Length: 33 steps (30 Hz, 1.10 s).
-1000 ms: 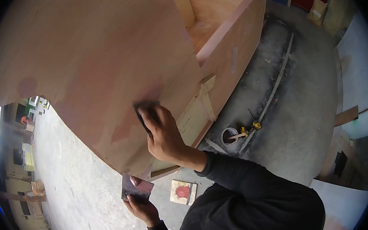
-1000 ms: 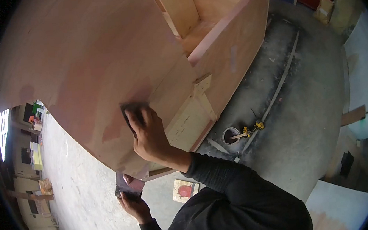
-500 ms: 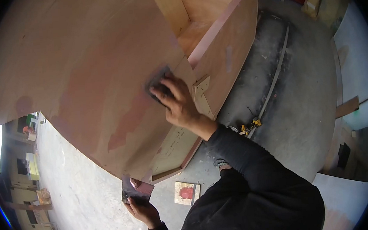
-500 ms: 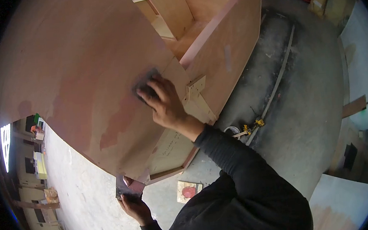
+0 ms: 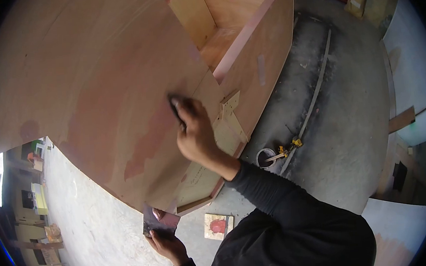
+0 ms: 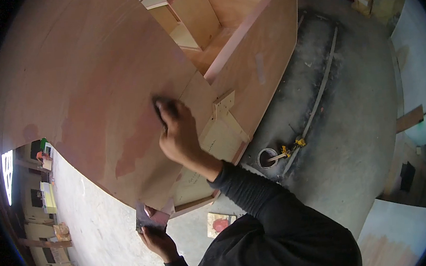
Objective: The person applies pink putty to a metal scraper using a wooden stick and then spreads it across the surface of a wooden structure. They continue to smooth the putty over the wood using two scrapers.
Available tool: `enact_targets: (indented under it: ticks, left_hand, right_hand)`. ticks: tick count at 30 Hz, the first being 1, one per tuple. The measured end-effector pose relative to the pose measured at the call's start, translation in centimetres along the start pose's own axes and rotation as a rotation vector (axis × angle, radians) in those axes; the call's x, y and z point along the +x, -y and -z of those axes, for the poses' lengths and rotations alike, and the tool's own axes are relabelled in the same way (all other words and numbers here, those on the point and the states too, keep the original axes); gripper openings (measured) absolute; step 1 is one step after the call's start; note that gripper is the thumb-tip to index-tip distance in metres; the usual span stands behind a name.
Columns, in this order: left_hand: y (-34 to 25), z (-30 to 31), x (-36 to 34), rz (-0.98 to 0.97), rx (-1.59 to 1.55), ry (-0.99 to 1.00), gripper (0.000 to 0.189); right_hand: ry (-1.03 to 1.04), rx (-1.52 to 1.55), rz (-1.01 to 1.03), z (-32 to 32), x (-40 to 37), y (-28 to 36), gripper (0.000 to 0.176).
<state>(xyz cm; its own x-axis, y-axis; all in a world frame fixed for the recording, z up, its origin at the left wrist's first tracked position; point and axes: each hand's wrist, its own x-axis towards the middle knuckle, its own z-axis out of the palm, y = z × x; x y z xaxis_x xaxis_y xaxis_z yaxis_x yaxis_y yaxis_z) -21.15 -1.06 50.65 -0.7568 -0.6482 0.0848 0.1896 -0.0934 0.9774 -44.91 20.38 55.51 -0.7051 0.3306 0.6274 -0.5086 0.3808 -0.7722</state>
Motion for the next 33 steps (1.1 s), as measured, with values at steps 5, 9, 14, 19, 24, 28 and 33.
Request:
enact_targets:
  ticks: [5,9,14,19,24,28,33]
  left_hand:
    - [-0.9,-1.1,-0.4,0.031,-0.063,-0.025,0.038]
    - [-0.5,-0.8,-0.4,0.023,-0.089,-0.034,0.037]
    - [-0.6,-0.4,-0.2,-0.002,0.091,-0.018,0.037]
    - [1.8,2.0,0.4,-0.074,0.272,-0.039,0.042]
    - [-0.3,0.1,0.1,0.016,0.042,-0.025,0.038]
    - [-0.4,-0.3,-0.5,0.009,-0.051,-0.015,0.037]
    - [-0.7,-0.1,0.0,0.042,-0.035,0.074,0.044]
  right_hand:
    - [0.295,0.135,-0.017,3.5,-1.1,1.0,0.052]
    - [0.061,0.162,0.030,6.1,3.6,-2.7,0.050]
    - [0.018,0.186,-0.023,5.3,7.2,-4.4,0.048]
    - [-0.118,0.050,0.045,1.3,5.9,-4.3,0.052]
    - [0.104,0.050,0.125,4.3,2.9,-2.6,0.059]
    - [0.094,-0.039,0.351,6.9,3.6,-3.5,0.065]
    - [0.053,-0.119,0.538,4.8,6.1,-6.2,0.070]
